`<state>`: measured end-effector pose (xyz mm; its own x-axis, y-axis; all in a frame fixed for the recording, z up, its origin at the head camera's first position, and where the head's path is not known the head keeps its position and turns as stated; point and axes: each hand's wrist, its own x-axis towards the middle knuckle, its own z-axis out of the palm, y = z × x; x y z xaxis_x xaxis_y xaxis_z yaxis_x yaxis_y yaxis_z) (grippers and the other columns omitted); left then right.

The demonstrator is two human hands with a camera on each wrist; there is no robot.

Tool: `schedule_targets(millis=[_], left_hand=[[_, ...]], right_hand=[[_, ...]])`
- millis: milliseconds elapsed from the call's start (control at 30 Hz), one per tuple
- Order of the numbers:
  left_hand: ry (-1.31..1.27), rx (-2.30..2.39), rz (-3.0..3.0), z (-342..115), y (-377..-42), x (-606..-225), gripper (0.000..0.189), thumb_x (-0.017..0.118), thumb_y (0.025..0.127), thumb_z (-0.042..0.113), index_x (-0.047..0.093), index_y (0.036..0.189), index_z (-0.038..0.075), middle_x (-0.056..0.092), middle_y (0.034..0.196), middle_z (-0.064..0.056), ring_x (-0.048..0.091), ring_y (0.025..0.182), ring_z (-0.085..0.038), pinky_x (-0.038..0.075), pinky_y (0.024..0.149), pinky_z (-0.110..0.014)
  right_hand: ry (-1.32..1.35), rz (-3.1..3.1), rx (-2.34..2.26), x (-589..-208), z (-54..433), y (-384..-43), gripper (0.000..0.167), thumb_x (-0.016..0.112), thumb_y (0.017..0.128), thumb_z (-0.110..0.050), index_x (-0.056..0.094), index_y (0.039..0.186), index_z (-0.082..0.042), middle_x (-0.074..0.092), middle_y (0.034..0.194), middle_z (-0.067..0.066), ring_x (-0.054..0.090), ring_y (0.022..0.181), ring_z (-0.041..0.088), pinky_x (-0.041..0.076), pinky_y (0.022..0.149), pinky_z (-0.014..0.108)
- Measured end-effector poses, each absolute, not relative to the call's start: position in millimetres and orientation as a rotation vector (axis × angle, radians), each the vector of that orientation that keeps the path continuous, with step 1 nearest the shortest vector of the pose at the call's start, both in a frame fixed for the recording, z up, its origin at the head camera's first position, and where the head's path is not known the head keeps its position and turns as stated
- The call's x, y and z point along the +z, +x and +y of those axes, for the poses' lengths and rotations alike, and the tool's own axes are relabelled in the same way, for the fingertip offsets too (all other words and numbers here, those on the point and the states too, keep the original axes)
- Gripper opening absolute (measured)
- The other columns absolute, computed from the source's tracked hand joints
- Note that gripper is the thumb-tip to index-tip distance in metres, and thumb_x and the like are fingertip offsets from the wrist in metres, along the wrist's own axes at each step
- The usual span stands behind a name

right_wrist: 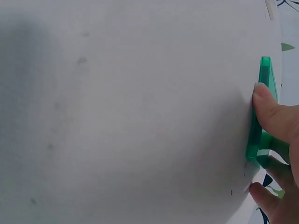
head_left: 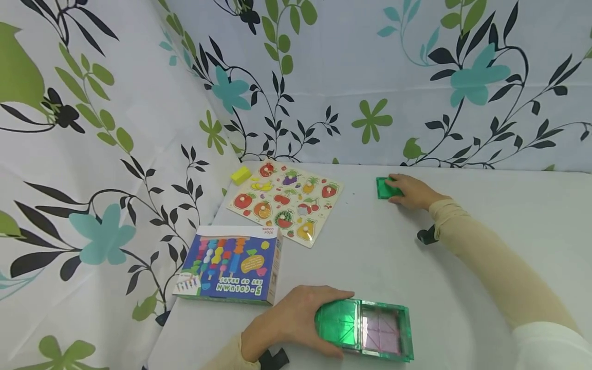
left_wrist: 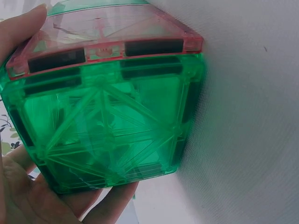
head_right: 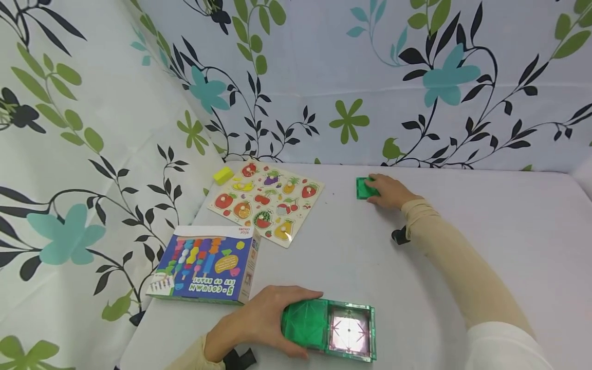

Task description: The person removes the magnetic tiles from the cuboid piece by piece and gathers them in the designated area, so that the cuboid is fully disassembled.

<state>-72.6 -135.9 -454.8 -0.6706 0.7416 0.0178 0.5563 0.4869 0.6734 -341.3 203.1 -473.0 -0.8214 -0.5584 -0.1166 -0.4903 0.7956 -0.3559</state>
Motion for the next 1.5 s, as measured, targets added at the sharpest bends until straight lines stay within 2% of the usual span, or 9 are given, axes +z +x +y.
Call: schedule_targets(millis=[167, 467, 767, 1000, 1167, 1267, 1367, 1400, 1500], left_hand=[[1.105, 0.956, 2.483, -136, -72, -455, 0.096, 0.091, 0.068, 0.054, 0.05, 0.151, 0.028, 0.062, 0.142, 0.016, 0.061, 0.126, -0.001, 0.052, 0.102, -0.021], [1.097, 0.975, 2.46, -135, -73, -455, 0.095, 0.091, 0.07, 0.053, 0.049, 0.151, 0.029, 0.061, 0.143, 0.016, 0.06, 0.127, -0.001, 0.052, 0.103, -0.022], [1.113, 0.954, 2.481, -132, -71, -455, 0.096, 0.092, 0.067, 0.054, 0.05, 0.15, 0.029, 0.063, 0.14, 0.017, 0.061, 0.123, 0.002, 0.052, 0.101, -0.021], [1.103, 0.912, 2.499, -132, -72, -451, 0.096, 0.09, 0.069, 0.056, 0.049, 0.151, 0.028, 0.063, 0.142, 0.014, 0.061, 0.125, -0.002, 0.053, 0.103, -0.025], [1.068, 0.924, 2.49, -132, -72, -450, 0.096, 0.09, 0.069, 0.057, 0.048, 0.152, 0.032, 0.062, 0.142, 0.016, 0.061, 0.125, -0.003, 0.053, 0.103, -0.028], [1.044, 0.941, 2.484, -132, -71, -450, 0.096, 0.09, 0.068, 0.056, 0.049, 0.151, 0.031, 0.062, 0.141, 0.017, 0.061, 0.123, -0.002, 0.053, 0.102, -0.028], [1.024, 0.952, 2.48, -132, -71, -451, 0.096, 0.091, 0.068, 0.056, 0.049, 0.151, 0.03, 0.062, 0.141, 0.017, 0.061, 0.122, -0.002, 0.053, 0.102, -0.028], [1.016, 0.954, 2.476, -132, -71, -451, 0.096, 0.091, 0.068, 0.056, 0.049, 0.151, 0.03, 0.062, 0.141, 0.017, 0.062, 0.122, -0.003, 0.053, 0.102, -0.028], [0.992, 0.952, 2.462, -131, -71, -451, 0.096, 0.091, 0.068, 0.055, 0.049, 0.151, 0.032, 0.062, 0.141, 0.017, 0.061, 0.122, -0.004, 0.053, 0.103, -0.03]], right_hand=[[-0.773, 2.755, -0.471, -472, 202, -341, 0.065, 0.062, 0.102, -0.022, 0.035, 0.155, 0.005, 0.022, 0.165, 0.03, 0.019, 0.152, 0.054, 0.021, 0.123, 0.066], [-0.76, 2.8, -0.447, -483, 207, -341, 0.068, 0.061, 0.102, -0.029, 0.034, 0.157, 0.002, 0.022, 0.166, 0.029, 0.02, 0.152, 0.053, 0.024, 0.118, 0.073], [-0.755, 2.857, -0.586, -469, 221, -315, 0.078, 0.072, 0.095, -0.036, 0.039, 0.155, -0.001, 0.03, 0.163, 0.03, 0.026, 0.149, 0.054, 0.026, 0.117, 0.073], [-0.79, 2.842, -0.757, -440, 233, -252, 0.087, 0.078, 0.088, -0.048, 0.042, 0.155, -0.006, 0.036, 0.163, 0.023, 0.03, 0.151, 0.048, 0.028, 0.119, 0.069], [-0.931, 2.857, -0.84, -427, 235, -183, 0.088, 0.086, 0.081, -0.046, 0.048, 0.153, -0.012, 0.049, 0.156, 0.015, 0.044, 0.144, 0.04, 0.04, 0.112, 0.064], [-1.02, 2.859, -0.884, -426, 235, -141, 0.089, 0.09, 0.075, -0.044, 0.051, 0.151, -0.02, 0.056, 0.15, 0.003, 0.051, 0.138, 0.026, 0.045, 0.114, 0.039], [-1.066, 2.83, -0.928, -432, 236, -104, 0.091, 0.093, 0.071, -0.044, 0.051, 0.15, -0.027, 0.059, 0.145, -0.007, 0.053, 0.134, 0.01, 0.043, 0.109, 0.019], [-1.061, 2.817, -0.944, -435, 236, -94, 0.092, 0.094, 0.069, -0.045, 0.051, 0.149, -0.029, 0.059, 0.144, -0.009, 0.053, 0.133, 0.006, 0.042, 0.108, 0.015], [-1.073, 2.756, -1.029, -447, 234, -65, 0.094, 0.095, 0.067, -0.046, 0.052, 0.148, -0.027, 0.06, 0.143, -0.012, 0.053, 0.132, 0.0, 0.048, 0.105, 0.019]])
